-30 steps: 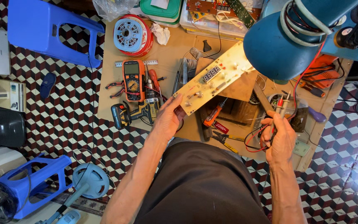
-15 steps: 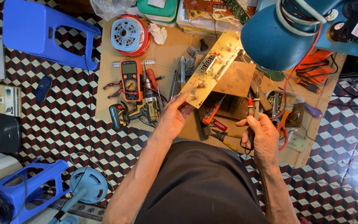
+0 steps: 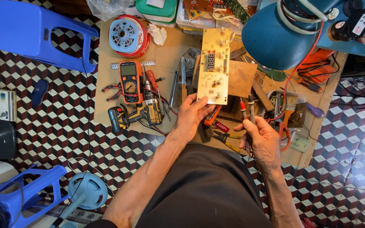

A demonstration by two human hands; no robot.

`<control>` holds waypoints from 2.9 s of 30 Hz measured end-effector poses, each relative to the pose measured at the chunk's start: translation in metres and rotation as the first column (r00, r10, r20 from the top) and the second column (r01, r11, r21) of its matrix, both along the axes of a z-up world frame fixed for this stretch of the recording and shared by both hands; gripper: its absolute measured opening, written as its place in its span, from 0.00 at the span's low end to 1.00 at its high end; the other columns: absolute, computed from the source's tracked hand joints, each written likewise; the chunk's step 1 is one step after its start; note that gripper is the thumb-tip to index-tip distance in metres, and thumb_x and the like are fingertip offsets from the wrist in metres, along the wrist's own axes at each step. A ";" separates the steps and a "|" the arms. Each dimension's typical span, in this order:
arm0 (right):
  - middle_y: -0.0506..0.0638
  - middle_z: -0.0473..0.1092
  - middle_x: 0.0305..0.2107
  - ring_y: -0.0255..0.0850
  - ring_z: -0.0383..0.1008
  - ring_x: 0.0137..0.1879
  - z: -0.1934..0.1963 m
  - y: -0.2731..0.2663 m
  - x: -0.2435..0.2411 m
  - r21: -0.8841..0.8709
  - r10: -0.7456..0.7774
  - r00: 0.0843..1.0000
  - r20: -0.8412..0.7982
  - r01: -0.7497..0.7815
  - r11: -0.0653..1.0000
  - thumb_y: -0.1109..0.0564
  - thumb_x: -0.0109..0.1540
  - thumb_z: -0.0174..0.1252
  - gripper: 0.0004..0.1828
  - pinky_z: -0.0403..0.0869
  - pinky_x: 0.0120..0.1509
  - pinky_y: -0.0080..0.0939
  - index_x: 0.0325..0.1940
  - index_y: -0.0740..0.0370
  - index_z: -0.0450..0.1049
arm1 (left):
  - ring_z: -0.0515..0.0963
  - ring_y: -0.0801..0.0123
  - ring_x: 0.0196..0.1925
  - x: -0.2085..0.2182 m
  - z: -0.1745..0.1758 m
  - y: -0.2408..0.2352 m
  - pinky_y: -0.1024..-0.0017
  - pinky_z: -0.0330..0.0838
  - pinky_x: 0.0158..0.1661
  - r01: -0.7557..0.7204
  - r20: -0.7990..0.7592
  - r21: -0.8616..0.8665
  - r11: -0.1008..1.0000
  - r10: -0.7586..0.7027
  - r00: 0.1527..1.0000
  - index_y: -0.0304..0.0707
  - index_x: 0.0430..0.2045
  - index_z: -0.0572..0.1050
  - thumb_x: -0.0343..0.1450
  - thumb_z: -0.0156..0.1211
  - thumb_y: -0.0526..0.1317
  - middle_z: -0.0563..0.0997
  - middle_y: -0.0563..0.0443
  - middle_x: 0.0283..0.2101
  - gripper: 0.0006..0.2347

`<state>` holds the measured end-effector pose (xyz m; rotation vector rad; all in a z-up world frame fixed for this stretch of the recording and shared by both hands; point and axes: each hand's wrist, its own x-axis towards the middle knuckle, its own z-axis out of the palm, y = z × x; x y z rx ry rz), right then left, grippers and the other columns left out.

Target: The person retrieves a circuit board from a plastic bag, plugs a power cord into a power strip, and uses a multimeter to test the board's electrical continuity. The person flips the board over and tests both sides with the multimeter probes.

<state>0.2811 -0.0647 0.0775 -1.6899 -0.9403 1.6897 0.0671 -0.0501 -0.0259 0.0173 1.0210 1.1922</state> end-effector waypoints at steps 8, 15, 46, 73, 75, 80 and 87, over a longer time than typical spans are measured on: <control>0.54 0.78 0.35 0.30 0.71 0.24 -0.020 0.005 -0.020 -0.032 -0.005 0.996 -0.092 0.002 0.999 0.53 0.70 0.52 0.12 0.65 0.25 0.26 0.46 0.67 0.69 | 0.84 0.63 0.47 0.041 -0.033 -0.006 0.73 0.82 0.48 0.088 -0.120 -0.052 0.995 -0.094 0.988 0.24 0.51 0.66 0.72 0.61 0.36 0.82 0.39 0.46 0.17; 0.56 0.78 0.35 0.33 0.74 0.26 -0.038 0.007 -0.037 -0.036 0.004 0.991 -0.130 -0.009 0.999 0.51 0.71 0.49 0.15 0.69 0.28 0.28 0.47 0.67 0.70 | 0.83 0.65 0.45 0.031 -0.042 -0.007 0.73 0.80 0.45 0.124 -0.133 -0.104 0.987 -0.137 0.981 0.25 0.52 0.68 0.71 0.63 0.38 0.81 0.40 0.47 0.18; 0.47 0.71 0.28 0.34 0.63 0.30 -0.046 0.030 -0.026 0.001 0.026 0.950 0.313 -0.028 1.000 0.50 0.70 0.51 0.21 0.64 0.35 0.36 0.61 0.63 0.77 | 0.83 0.56 0.41 0.012 0.032 0.019 0.65 0.77 0.40 0.490 -0.960 0.007 0.872 -0.130 0.246 0.36 0.47 0.79 0.74 0.58 0.37 0.80 0.40 0.44 0.10; 0.49 0.70 0.46 0.33 0.70 0.39 -0.042 0.051 -0.045 0.198 0.050 0.892 0.448 -0.154 0.968 0.59 0.67 0.58 0.14 0.71 0.39 0.33 0.56 0.62 0.77 | 0.81 0.60 0.36 0.018 0.027 0.016 0.67 0.75 0.36 0.434 -0.938 0.056 0.899 -0.101 0.331 0.37 0.49 0.81 0.74 0.62 0.34 0.77 0.43 0.39 0.10; 0.47 0.70 0.45 0.32 0.69 0.36 -0.040 0.054 -0.045 0.156 0.063 0.899 0.433 -0.144 0.977 0.59 0.67 0.58 0.14 0.71 0.37 0.32 0.56 0.61 0.77 | 0.80 0.62 0.35 0.018 0.029 0.018 0.68 0.75 0.34 0.463 -0.942 0.027 0.886 -0.132 0.308 0.38 0.50 0.80 0.74 0.62 0.35 0.76 0.44 0.38 0.11; 0.47 0.70 0.44 0.31 0.69 0.38 -0.038 0.056 -0.043 0.178 0.082 0.899 0.430 -0.174 0.969 0.59 0.66 0.59 0.14 0.70 0.40 0.31 0.56 0.62 0.79 | 0.79 0.64 0.32 0.013 0.034 0.019 0.68 0.74 0.32 0.507 -0.957 -0.001 0.862 -0.147 0.248 0.39 0.50 0.81 0.74 0.62 0.35 0.76 0.46 0.36 0.11; 0.47 0.71 0.41 0.32 0.70 0.40 -0.040 0.057 -0.040 0.209 0.096 0.903 0.418 -0.198 0.958 0.59 0.68 0.58 0.13 0.70 0.43 0.31 0.55 0.63 0.79 | 0.80 0.63 0.31 0.010 0.032 0.022 0.67 0.75 0.33 0.518 -0.957 -0.012 0.855 -0.160 0.243 0.42 0.49 0.82 0.73 0.63 0.34 0.77 0.46 0.36 0.11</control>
